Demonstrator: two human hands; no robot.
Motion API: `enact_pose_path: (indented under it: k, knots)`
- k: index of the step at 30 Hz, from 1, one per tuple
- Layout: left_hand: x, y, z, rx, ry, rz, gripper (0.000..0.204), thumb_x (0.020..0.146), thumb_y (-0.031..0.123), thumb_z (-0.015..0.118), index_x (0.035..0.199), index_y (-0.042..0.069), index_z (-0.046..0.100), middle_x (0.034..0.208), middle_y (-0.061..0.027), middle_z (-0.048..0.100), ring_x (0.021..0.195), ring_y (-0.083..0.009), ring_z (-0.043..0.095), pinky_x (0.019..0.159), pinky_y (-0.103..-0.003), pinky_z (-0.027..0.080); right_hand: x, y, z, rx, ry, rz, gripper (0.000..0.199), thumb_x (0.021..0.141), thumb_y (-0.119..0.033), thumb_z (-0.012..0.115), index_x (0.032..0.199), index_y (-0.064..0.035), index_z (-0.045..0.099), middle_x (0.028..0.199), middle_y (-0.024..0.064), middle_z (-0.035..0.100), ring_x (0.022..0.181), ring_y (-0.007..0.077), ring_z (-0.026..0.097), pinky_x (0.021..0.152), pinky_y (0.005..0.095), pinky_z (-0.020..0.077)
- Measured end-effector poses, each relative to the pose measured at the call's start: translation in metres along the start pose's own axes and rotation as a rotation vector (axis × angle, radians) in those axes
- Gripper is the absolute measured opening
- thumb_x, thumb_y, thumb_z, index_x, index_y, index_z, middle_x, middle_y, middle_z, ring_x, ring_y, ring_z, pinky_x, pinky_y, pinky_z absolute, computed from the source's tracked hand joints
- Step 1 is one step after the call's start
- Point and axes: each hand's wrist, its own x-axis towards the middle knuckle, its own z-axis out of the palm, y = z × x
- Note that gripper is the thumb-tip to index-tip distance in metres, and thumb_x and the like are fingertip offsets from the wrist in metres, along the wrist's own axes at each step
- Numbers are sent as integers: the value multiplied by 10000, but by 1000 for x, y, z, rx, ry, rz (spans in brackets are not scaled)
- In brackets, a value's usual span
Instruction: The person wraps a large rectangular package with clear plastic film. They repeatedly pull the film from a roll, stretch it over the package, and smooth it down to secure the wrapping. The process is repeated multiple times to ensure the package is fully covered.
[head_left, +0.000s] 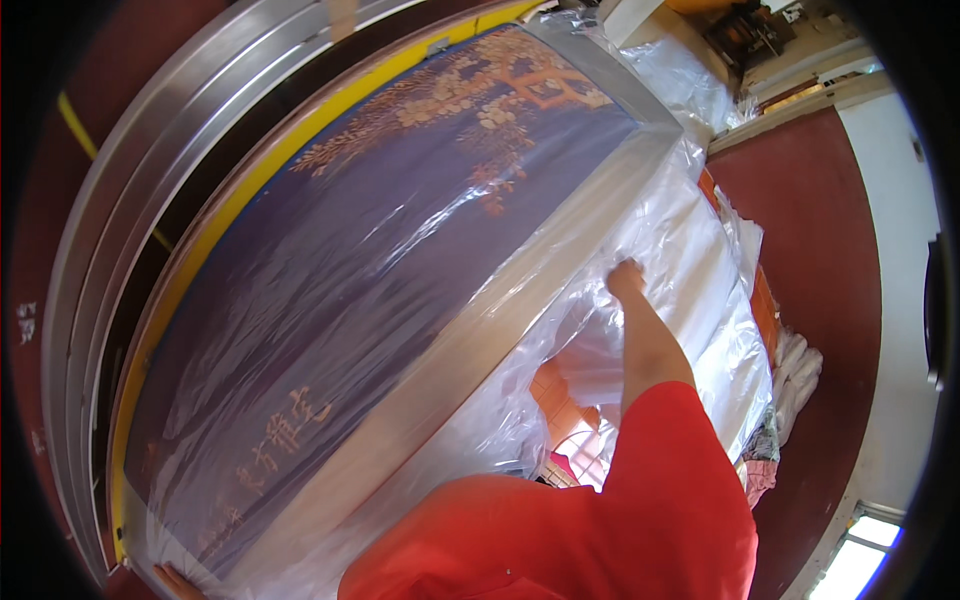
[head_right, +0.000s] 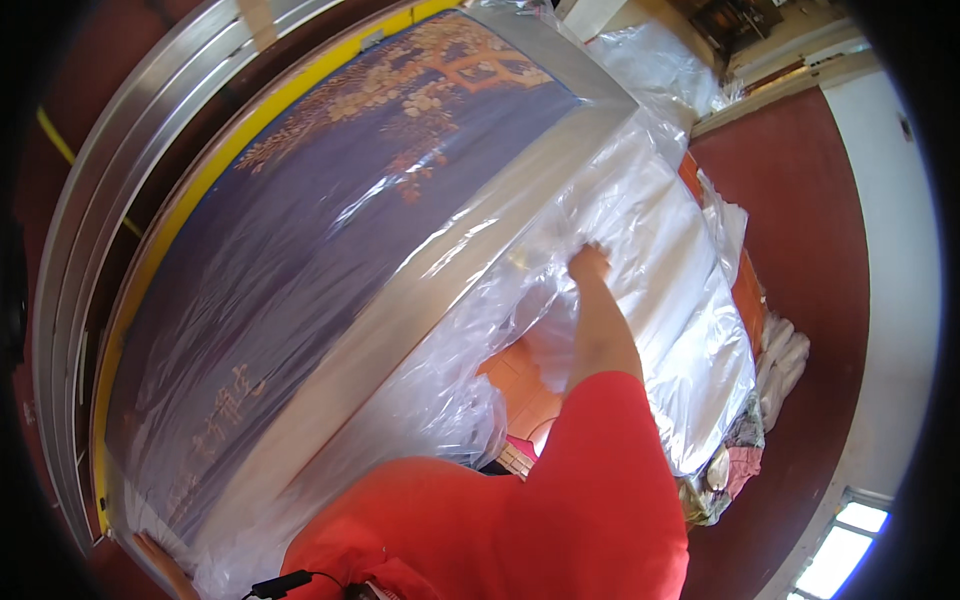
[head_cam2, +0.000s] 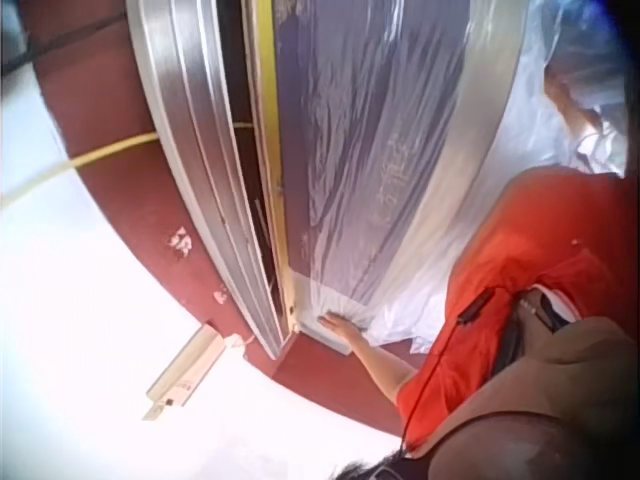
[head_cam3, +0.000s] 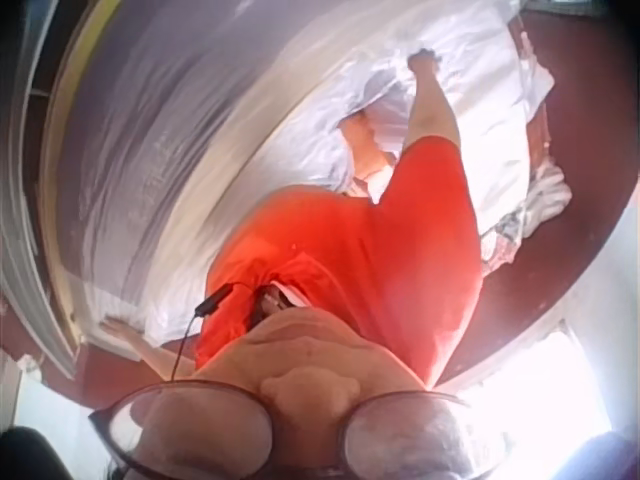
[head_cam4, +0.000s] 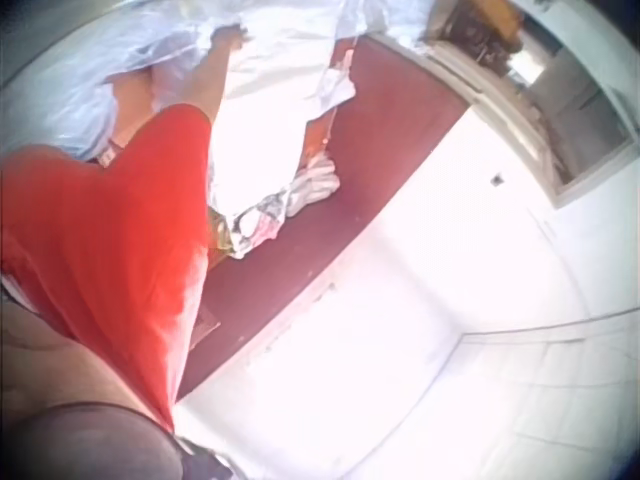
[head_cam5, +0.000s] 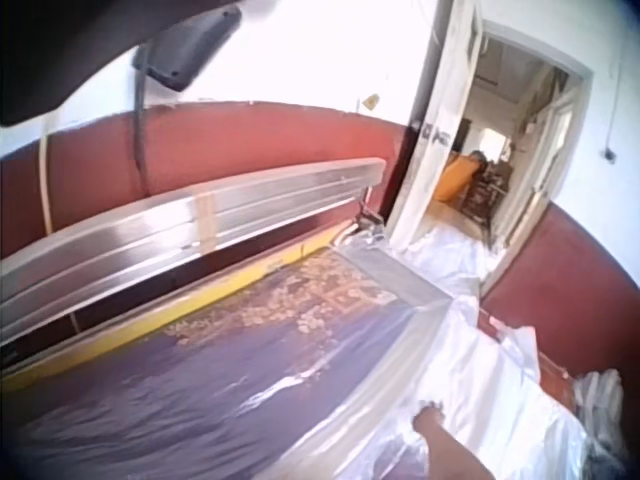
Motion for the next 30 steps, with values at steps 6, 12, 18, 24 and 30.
enact_pose_path:
  k: [6,12,18,24,30]
  knots:
    - [5,12,15,32,-3,13,461,877,289,274,1243,10,243,1302,-169,200,1198,-264,212,990,-314,162,32,-46,19,-108,358,-790,410,746,-305,480,1069,-56,437,1142,110,414,1113,274,332,859,369,348]
    - [-12,-4,6,82,-8,-16,458,877,291,264,1243,16,248,1297,-174,208,1198,-270,212,988,-318,171,-33,-10,-16,-83,-14,-507,367,710,-294,552,959,-30,501,1001,123,493,1046,265,393,890,367,324]
    - [-5,-18,-3,223,-65,30,455,876,292,254,1242,23,252,1292,-178,216,1197,-275,211,986,-322,180,-70,43,-63,-623,240,-1243,266,660,-271,586,807,-51,557,853,98,538,811,236,522,729,363,419]
    - [25,67,-24,1190,-250,99,410,856,224,369,1188,-15,331,1193,-178,376,1130,-277,334,943,-345,251,-92,92,-92,-771,-255,-588,236,668,-304,563,802,-112,596,834,62,591,836,216,547,721,340,411]
    - [-98,391,-38,-203,-479,804,505,721,188,567,1169,27,398,1194,-112,413,1123,-223,363,949,-328,240,-276,9,-147,67,-415,-1390,303,810,-322,396,904,-84,557,809,183,558,769,337,522,684,395,403]
